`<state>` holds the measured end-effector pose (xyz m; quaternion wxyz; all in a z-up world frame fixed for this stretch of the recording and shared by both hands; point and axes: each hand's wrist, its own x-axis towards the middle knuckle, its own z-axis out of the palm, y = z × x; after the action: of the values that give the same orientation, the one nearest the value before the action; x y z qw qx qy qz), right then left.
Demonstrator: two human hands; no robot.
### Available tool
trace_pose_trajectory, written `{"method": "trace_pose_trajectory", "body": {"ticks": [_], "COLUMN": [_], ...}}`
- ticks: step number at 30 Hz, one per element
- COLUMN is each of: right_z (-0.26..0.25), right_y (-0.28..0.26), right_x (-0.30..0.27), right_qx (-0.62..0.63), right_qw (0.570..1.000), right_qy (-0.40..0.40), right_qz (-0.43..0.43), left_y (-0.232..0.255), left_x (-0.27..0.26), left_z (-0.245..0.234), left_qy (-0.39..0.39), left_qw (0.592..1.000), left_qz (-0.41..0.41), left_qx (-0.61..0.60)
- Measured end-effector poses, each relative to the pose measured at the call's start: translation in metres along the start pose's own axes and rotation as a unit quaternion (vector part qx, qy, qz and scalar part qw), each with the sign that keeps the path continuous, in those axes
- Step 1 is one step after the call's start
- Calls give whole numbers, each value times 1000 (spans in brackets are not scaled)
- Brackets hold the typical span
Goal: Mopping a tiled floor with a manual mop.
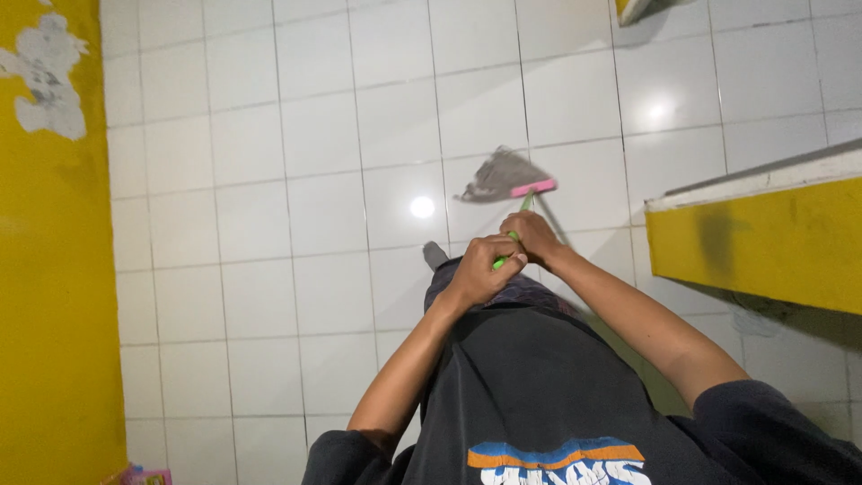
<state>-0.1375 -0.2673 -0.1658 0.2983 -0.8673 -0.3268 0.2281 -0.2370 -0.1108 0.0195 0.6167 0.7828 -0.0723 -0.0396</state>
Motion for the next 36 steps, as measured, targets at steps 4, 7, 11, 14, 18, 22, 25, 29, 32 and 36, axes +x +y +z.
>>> {"method": "trace_pose_trajectory", "body": {"ticks": [4, 7, 11, 14, 18, 22, 25, 29, 32, 36], "right_z": [-20, -29, 11, 50, 88, 116, 145, 172, 197, 221], "right_y": [10, 8, 31, 36, -5, -62, -100, -141, -159, -188], "right_x": [-50, -79, -95, -109, -128, -163, -191, -235, -265, -299], "right_qx": [-31, -21, -47, -1, 82, 73, 132, 144, 124, 100], "right_qw": [999, 998, 993, 993, 992, 995, 986, 956, 934, 886], "right_qy": [42, 53, 94, 106, 97, 61, -4, -94, -187, -385], "right_qz": [-1, 26, 50, 58, 26, -42, -99, -237, -278, -237], "left_y": [-34, -52, -64, -69, -67, -5, 40, 65, 72, 90], "left_x": [-8, -16, -34, -61, -119, -196, -259, -332, -374, -412], "left_z": [49, 83, 102, 104, 100, 102, 115, 165, 208, 252], "left_qy": [1, 13, 59, 80, 64, 101, 170, 306, 401, 508], "left_qw": [999, 993, 967, 959, 983, 987, 982, 941, 901, 844], "left_qz": [31, 8, -79, -57, -40, -63, -77, -146, -166, -166], "left_qx": [-41, -114, -234, -264, -170, -110, -39, -3, 15, 42]}}
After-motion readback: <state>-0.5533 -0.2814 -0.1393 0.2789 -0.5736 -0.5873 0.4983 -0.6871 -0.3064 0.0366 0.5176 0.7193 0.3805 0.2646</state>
